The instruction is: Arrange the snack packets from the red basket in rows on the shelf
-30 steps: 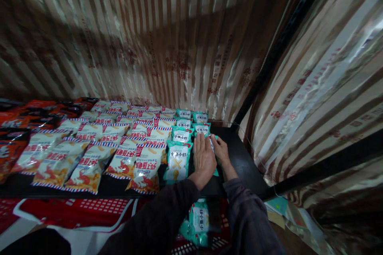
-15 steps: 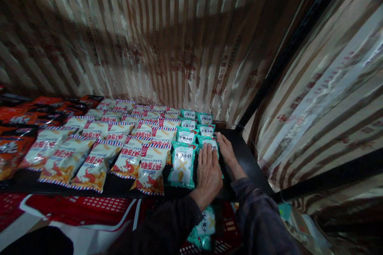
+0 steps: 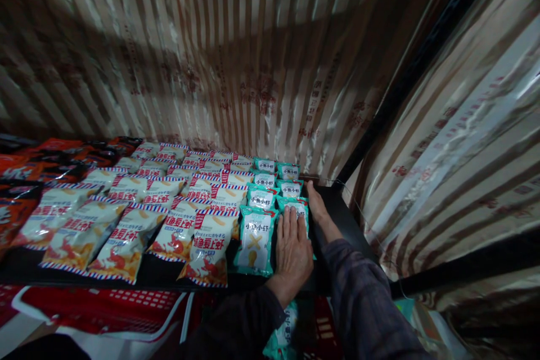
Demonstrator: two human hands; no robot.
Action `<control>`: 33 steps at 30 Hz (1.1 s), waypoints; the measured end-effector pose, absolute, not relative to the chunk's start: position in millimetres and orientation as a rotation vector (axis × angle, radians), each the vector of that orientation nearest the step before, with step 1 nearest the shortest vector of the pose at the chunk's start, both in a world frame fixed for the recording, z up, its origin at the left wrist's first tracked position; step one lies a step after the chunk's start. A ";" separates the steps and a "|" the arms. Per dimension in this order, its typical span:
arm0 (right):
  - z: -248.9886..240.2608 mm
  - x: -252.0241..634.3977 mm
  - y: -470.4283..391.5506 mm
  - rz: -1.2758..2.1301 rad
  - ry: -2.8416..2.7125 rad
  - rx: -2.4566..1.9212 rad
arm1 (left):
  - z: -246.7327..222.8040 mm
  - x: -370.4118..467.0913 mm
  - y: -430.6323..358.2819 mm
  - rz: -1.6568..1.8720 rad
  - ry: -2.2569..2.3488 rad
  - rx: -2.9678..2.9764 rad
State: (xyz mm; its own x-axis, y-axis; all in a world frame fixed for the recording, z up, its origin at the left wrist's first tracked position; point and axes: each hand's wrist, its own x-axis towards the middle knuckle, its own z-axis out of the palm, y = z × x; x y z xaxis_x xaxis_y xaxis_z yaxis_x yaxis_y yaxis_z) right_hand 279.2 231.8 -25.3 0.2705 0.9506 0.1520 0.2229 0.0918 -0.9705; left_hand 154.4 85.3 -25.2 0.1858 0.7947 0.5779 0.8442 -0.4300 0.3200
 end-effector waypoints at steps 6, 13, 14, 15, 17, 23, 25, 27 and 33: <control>-14.3 272.0 228.3 0.854 -1.173 -1.444 | -25.2 153.5 85.2 -1.098 -1.633 -2.361; -5.7 266.7 223.3 0.859 -1.216 -1.470 | -25.2 153.2 85.0 -1.127 -1.640 -2.354; -5.0 266.2 222.8 0.857 -1.219 -1.473 | -25.3 153.3 85.0 -1.130 -1.640 -2.353; -4.6 265.8 222.3 0.855 -1.224 -1.473 | -25.3 153.4 84.9 -1.134 -1.639 -2.352; -3.7 265.2 221.1 0.854 -1.234 -1.472 | -25.0 153.3 84.6 -1.139 -1.638 -2.352; -1.3 264.0 220.4 0.830 -1.214 -1.472 | -23.2 152.9 83.7 -1.134 -1.646 -2.370; -1.2 263.9 221.4 0.848 -1.212 -1.463 | -23.2 153.1 84.0 -1.132 -1.643 -2.379; -1.8 264.1 222.7 0.862 -1.212 -1.459 | -23.7 153.3 84.4 -1.132 -1.648 -2.379; -7.5 266.1 226.3 0.848 -1.225 -1.437 | -25.9 153.4 85.4 -1.147 -1.645 -2.362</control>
